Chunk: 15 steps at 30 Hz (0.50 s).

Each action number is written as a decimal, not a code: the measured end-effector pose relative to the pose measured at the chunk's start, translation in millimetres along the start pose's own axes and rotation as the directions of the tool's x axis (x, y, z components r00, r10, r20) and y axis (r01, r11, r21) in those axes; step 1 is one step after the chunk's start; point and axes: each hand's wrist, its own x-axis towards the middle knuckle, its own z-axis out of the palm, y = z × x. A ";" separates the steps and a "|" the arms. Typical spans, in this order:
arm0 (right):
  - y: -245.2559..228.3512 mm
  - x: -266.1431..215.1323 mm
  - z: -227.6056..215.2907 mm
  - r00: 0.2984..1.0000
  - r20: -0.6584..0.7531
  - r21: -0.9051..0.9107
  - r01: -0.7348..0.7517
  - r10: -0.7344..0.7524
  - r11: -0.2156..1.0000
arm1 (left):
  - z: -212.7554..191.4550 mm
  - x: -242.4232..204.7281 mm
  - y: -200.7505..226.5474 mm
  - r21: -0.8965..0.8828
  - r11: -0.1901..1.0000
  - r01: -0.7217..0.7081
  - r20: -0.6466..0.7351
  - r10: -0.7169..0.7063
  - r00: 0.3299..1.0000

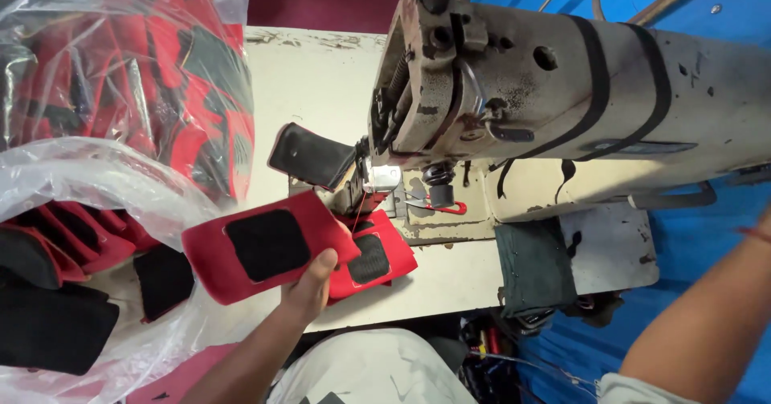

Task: Sewing red and black fabric components for shoes using an industrial sewing machine.

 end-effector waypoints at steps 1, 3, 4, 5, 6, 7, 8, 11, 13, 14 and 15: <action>0.7 -8.3 6.8 1.000 0.000 0.007 -0.002 0.002 1.000 | 0.8 -2.4 4.9 -0.034 0.999 -0.042 0.028 0.043 0.999; -1.5 -39.0 24.0 1.000 0.002 0.018 -0.007 0.007 1.000 | 5.3 -3.5 16.0 -0.032 0.997 -0.064 0.054 0.066 0.996; -4.7 -54.8 30.4 1.000 0.003 0.022 -0.010 0.010 1.000 | 7.5 -4.5 21.3 -0.034 0.996 -0.086 0.081 0.088 0.993; -42.3 -65.0 62.1 1.000 0.006 0.025 -0.011 0.011 1.000 | 5.7 -5.2 18.6 -0.035 0.996 -0.085 0.081 0.088 0.993; -81.2 -68.5 85.4 1.000 0.008 0.029 -0.011 0.011 1.000 | 3.8 -6.1 16.0 -0.050 0.996 -0.078 0.078 0.081 0.994; -117.2 -61.1 106.5 1.000 0.010 0.035 -0.010 0.009 0.999 | 2.3 -6.3 13.4 -0.065 0.995 -0.073 0.073 0.077 0.994; -171.0 -28.6 142.1 1.000 0.013 0.041 -0.008 0.007 0.999 | 0.9 -7.5 10.6 -0.065 0.995 -0.075 0.071 0.080 0.994; -399.9 -7.9 273.6 1.000 0.017 0.056 -0.014 0.013 0.998 | -4.1 -17.9 1.2 -0.130 0.991 -0.019 0.097 0.032 0.995; -509.0 15.9 336.6 0.938 0.345 -0.029 0.036 -0.024 0.999 | -7.7 -26.8 -5.9 -0.233 0.971 0.061 0.134 -0.030 0.991; -514.4 17.5 346.6 0.939 0.342 -0.029 0.031 -0.019 0.999 | -10.1 -31.6 -7.9 -0.228 0.971 0.065 0.137 -0.034 0.990; -519.6 19.5 356.3 0.933 0.358 -0.046 0.032 -0.013 0.998 | -12.5 -35.8 -10.3 -0.278 0.955 0.100 0.122 -0.068 0.990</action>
